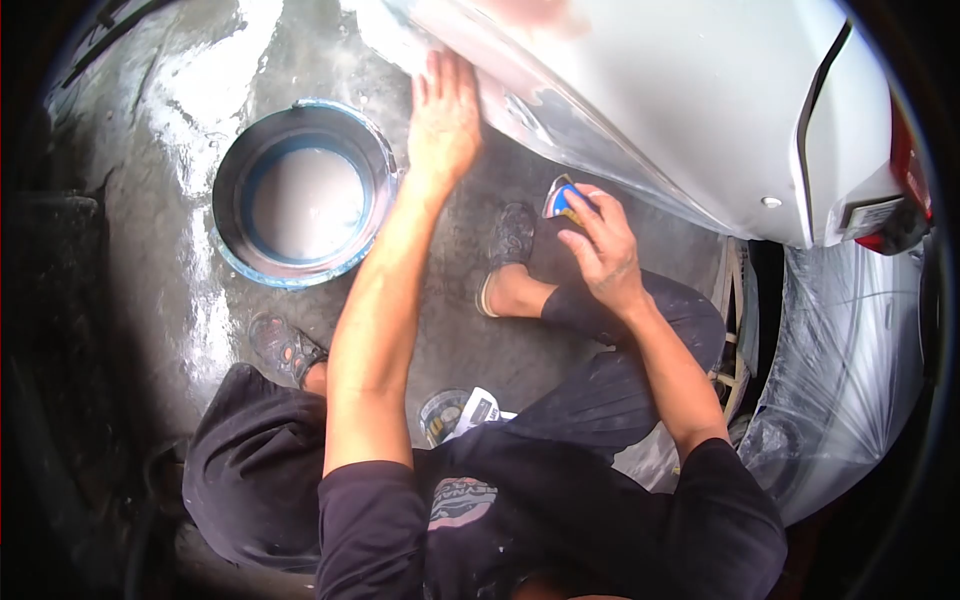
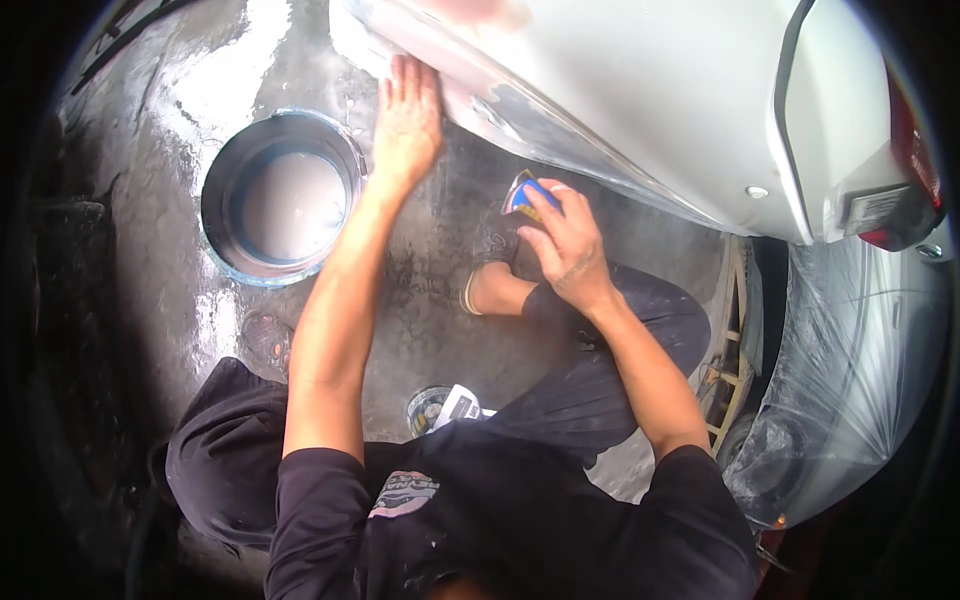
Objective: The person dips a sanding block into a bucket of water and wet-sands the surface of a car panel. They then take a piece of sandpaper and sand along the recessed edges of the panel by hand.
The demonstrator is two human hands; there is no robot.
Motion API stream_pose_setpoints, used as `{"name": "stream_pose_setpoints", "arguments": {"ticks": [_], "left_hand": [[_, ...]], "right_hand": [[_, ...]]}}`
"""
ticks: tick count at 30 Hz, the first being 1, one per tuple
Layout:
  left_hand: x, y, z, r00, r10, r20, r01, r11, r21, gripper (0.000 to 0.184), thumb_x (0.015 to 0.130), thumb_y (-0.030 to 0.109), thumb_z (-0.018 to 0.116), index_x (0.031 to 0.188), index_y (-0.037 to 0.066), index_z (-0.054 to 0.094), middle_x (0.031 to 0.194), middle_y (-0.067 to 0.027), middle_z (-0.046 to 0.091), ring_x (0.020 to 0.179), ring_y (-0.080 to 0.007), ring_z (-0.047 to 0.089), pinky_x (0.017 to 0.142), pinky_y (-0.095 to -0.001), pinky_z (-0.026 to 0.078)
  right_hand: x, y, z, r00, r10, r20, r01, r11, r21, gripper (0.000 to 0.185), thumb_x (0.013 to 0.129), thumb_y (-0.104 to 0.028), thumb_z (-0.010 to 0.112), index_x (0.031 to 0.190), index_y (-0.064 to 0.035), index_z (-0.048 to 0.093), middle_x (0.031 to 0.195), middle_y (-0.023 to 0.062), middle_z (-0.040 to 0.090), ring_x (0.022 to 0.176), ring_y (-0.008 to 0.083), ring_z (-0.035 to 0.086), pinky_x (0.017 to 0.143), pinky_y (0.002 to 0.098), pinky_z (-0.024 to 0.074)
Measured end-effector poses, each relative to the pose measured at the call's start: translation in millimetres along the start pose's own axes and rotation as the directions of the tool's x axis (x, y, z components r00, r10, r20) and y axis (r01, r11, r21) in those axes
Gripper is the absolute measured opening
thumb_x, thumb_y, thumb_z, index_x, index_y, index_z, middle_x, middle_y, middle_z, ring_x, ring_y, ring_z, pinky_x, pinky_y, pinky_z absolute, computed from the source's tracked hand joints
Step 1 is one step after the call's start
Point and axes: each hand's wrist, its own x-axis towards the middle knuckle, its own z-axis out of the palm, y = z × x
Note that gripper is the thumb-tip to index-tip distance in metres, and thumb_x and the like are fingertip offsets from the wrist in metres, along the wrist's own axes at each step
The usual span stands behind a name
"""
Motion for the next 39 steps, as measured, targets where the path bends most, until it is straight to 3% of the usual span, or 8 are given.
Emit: {"name": "stream_pose_setpoints", "arguments": {"ticks": [10,16,19,29,32,35,37,39], "left_hand": [[-26,6,-9,0.992,0.122,0.018,-0.121,0.991,-0.050,0.074,0.090,0.007,0.059,0.161,0.017,0.042,0.169,-0.0014,0.038,0.159,-0.0326,0.029,0.124,-0.0747,0.018],[-1,-24,-32,0.992,-0.116,-0.043,0.111,0.988,-0.108,0.082,0.085,0.012,0.064,0.159,-0.005,0.035,0.167,-0.0211,0.036,0.155,-0.0415,0.032,0.128,-0.0602,0.020],[-11,11,-4,0.990,-0.115,-0.081,0.109,0.991,-0.080,0.080,0.087,0.011,0.063,0.163,0.008,0.037,0.170,-0.0111,0.035,0.158,-0.0370,0.029,0.124,-0.0698,0.023],[-105,98,1,0.987,0.074,0.141,-0.002,0.891,-0.455,0.076,0.086,0.005,0.062,0.159,0.001,0.041,0.171,-0.0202,0.029,0.157,-0.0428,0.029,0.127,-0.0582,0.026],[-75,45,29,0.902,-0.406,-0.145,0.182,0.664,-0.725,0.070,0.100,0.013,0.056,0.160,-0.012,0.028,0.168,-0.0381,0.018,0.157,-0.0514,0.022,0.129,-0.0521,0.024],[-5,-16,11,0.756,-0.645,0.112,0.325,0.222,-0.919,0.069,0.108,0.024,0.050,0.162,-0.010,0.023,0.168,-0.0312,0.028,0.155,-0.0409,0.033,0.126,-0.0470,0.030],[25,-35,19,0.797,-0.514,0.317,-0.038,-0.567,-0.823,0.071,0.108,0.023,0.053,0.163,-0.009,0.021,0.167,-0.0269,0.034,0.151,-0.0373,0.040,0.125,-0.0432,0.032],[27,16,35,0.750,-0.654,0.104,-0.241,-0.416,-0.877,0.082,0.110,0.021,0.049,0.164,-0.010,-0.004,0.175,-0.0282,-0.001,0.163,-0.0342,0.003,0.133,-0.0393,0.002]], "right_hand": [[4,3,1,0.996,0.069,0.064,-0.074,0.993,0.090,0.048,0.087,-0.010,0.077,0.133,-0.0002,0.068,0.134,0.0227,0.063,0.123,0.0410,0.060,0.104,0.0442,0.0494],[0,4,9,0.984,0.132,0.116,-0.148,0.978,0.149,0.046,0.089,-0.012,0.077,0.133,0.0001,0.068,0.133,0.0225,0.064,0.124,0.0391,0.062,0.105,0.0422,0.0496],[7,1,8,0.988,0.124,0.090,-0.138,0.977,0.164,0.046,0.090,-0.012,0.076,0.133,0.0011,0.068,0.132,0.0214,0.065,0.123,0.0374,0.063,0.104,0.0406,0.0502],[5,-18,-18,0.983,0.181,0.012,-0.178,0.949,0.259,0.047,0.090,-0.009,0.076,0.135,0.0022,0.068,0.128,0.0176,0.068,0.120,0.0296,0.065,0.105,0.0362,0.0490],[-9,-18,-35,0.978,0.206,0.012,-0.202,0.943,0.264,0.047,0.090,-0.009,0.076,0.134,0.0020,0.068,0.129,0.0174,0.068,0.121,0.0288,0.065,0.106,0.0354,0.0481],[-18,-17,-47,0.960,0.278,0.012,-0.267,0.908,0.322,0.045,0.090,-0.009,0.075,0.134,0.0024,0.068,0.130,0.0165,0.068,0.123,0.0280,0.064,0.107,0.0349,0.0471],[-18,-16,-54,0.966,0.258,-0.035,-0.236,0.923,0.304,0.044,0.091,-0.009,0.075,0.133,0.0038,0.068,0.130,0.0153,0.068,0.124,0.0273,0.063,0.108,0.0349,0.0463],[-13,-9,-52,0.968,0.246,-0.053,-0.217,0.920,0.327,0.044,0.092,-0.010,0.076,0.133,0.0045,0.068,0.131,0.0150,0.068,0.124,0.0271,0.063,0.109,0.0347,0.0459]]}}
